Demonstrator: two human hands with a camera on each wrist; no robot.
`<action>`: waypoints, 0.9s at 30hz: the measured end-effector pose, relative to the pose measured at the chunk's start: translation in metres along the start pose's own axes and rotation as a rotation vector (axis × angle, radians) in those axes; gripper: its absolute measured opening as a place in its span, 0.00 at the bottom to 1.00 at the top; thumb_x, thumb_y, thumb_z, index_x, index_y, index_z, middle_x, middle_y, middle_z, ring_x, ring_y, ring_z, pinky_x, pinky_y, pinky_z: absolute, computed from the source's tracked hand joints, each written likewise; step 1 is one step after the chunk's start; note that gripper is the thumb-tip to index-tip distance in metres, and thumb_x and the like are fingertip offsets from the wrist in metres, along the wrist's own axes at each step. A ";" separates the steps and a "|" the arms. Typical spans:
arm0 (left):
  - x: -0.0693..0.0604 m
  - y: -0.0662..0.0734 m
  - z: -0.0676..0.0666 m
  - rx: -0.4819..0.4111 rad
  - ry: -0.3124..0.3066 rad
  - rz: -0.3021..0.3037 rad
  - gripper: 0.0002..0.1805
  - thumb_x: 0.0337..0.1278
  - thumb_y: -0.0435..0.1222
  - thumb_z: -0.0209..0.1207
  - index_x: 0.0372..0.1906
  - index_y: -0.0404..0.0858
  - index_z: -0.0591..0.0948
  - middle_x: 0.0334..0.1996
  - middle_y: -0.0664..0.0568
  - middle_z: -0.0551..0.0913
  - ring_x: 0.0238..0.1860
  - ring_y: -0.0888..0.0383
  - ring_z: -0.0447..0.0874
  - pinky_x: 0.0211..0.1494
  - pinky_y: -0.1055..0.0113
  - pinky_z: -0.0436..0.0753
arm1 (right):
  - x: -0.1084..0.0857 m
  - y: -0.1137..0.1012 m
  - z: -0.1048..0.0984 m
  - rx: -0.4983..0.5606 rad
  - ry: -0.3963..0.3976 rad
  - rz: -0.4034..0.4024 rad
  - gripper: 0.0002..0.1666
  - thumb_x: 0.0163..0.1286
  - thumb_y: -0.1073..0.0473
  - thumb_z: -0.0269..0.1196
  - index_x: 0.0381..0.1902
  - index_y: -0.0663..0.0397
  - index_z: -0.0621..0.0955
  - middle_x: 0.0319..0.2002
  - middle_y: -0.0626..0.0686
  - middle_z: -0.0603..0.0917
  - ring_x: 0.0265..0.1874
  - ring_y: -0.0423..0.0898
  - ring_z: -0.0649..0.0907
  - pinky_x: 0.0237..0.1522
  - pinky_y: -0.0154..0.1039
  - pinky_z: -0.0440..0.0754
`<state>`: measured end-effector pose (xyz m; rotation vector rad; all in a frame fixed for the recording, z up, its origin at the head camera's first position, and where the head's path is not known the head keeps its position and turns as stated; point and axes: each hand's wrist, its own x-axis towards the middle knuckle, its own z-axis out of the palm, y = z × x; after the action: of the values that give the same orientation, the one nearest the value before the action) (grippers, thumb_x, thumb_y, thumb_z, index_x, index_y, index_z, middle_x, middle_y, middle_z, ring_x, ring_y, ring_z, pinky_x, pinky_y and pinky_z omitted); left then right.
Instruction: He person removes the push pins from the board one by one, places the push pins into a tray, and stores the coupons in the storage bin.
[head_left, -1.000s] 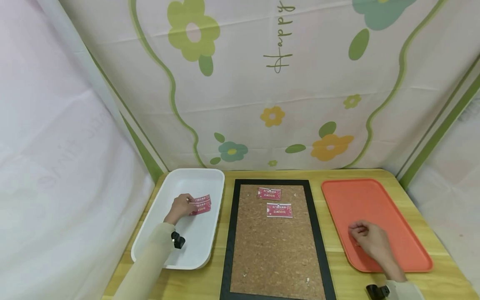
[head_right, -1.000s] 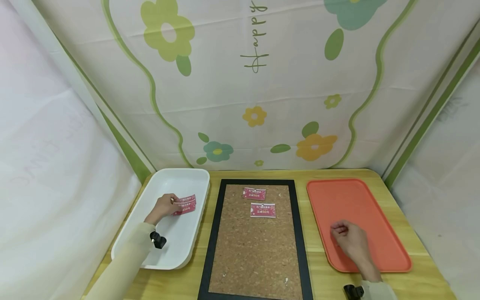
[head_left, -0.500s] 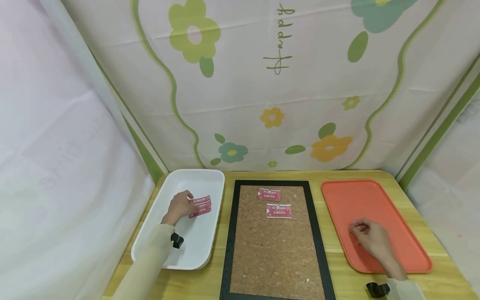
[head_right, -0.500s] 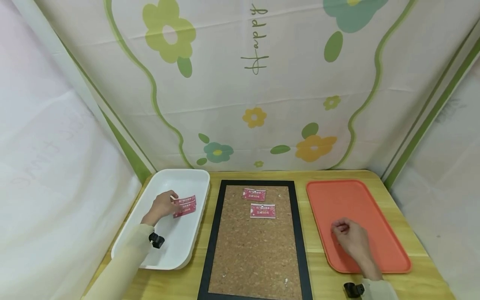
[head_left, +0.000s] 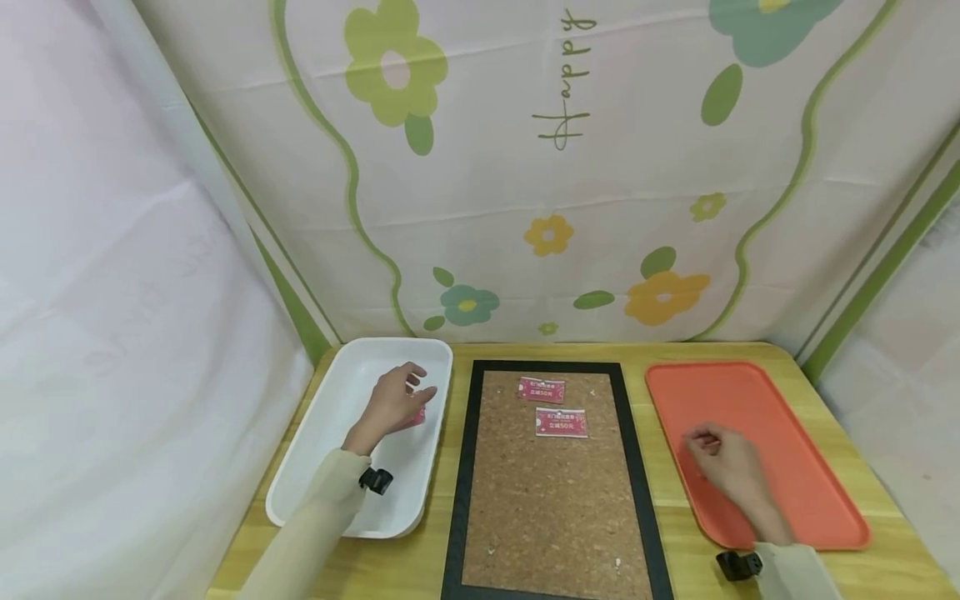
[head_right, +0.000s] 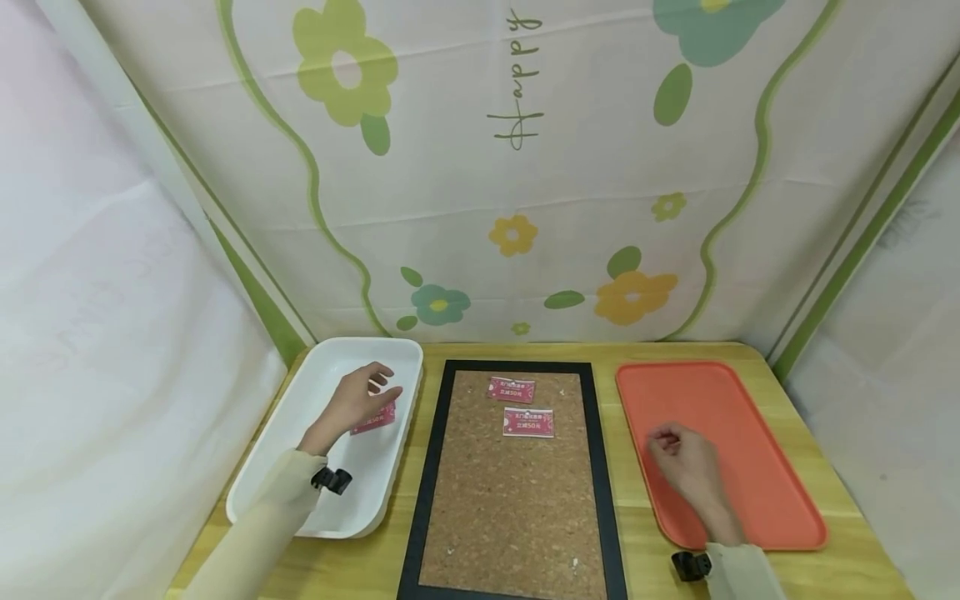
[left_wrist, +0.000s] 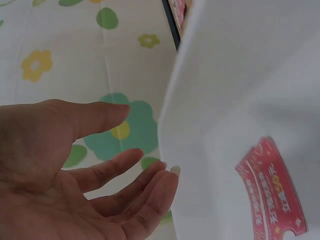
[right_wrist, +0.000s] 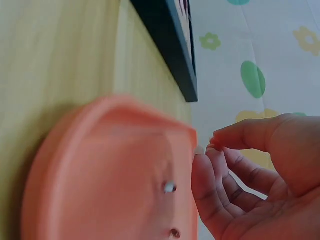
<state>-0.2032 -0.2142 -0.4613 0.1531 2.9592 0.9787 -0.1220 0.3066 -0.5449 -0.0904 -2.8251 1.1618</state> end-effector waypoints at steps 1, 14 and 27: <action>0.000 0.004 0.000 -0.006 0.001 0.001 0.22 0.69 0.42 0.65 0.59 0.31 0.81 0.53 0.34 0.86 0.53 0.38 0.85 0.57 0.45 0.84 | 0.000 -0.003 0.002 0.003 -0.001 -0.003 0.15 0.78 0.55 0.62 0.50 0.61 0.84 0.40 0.60 0.87 0.25 0.37 0.83 0.22 0.36 0.83; -0.010 0.032 0.026 -0.036 0.012 0.076 0.22 0.69 0.41 0.66 0.60 0.33 0.80 0.54 0.36 0.83 0.50 0.41 0.85 0.53 0.49 0.85 | 0.015 -0.032 0.018 0.010 0.007 -0.061 0.10 0.76 0.58 0.65 0.48 0.59 0.86 0.40 0.57 0.88 0.31 0.38 0.83 0.27 0.33 0.82; -0.014 0.061 0.051 -0.138 -0.061 0.100 0.30 0.72 0.44 0.64 0.70 0.35 0.73 0.62 0.33 0.79 0.56 0.39 0.84 0.48 0.51 0.88 | 0.032 -0.057 0.032 0.105 -0.028 -0.049 0.13 0.77 0.57 0.63 0.52 0.60 0.84 0.43 0.60 0.87 0.33 0.45 0.85 0.28 0.34 0.84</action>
<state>-0.1814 -0.1367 -0.4665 0.3241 2.8411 1.1630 -0.1586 0.2465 -0.5258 0.0020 -2.7669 1.3076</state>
